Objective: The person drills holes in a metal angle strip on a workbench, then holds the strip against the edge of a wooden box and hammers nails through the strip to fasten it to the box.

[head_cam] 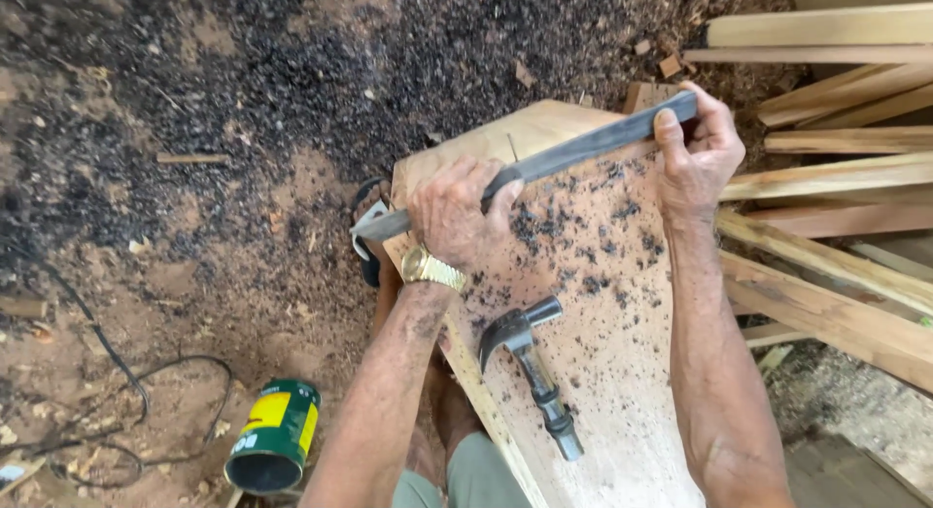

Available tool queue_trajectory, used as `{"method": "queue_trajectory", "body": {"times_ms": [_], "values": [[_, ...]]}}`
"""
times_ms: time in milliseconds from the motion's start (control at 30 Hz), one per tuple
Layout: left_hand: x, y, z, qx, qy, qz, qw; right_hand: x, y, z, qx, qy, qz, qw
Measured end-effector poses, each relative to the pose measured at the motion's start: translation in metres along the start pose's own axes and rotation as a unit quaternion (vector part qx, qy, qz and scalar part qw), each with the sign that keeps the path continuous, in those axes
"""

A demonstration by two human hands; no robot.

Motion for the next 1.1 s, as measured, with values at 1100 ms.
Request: {"method": "queue_trajectory", "body": {"times_ms": [1100], "values": [[-0.009, -0.018, 0.000, -0.047, -0.080, 0.010, 0.996, -0.006, -0.006, 0.002, -0.042, 0.022, -0.007, 0.999]]}}
Point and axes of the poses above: each hand's wrist, its own z-axis towards the middle knuckle, its own x-axis out of the palm, y = z × x, the point moved 5 cm from there along z, towards the middle knuckle, and after that the axes turned 8 degrees about x, right-handed, at the moved point
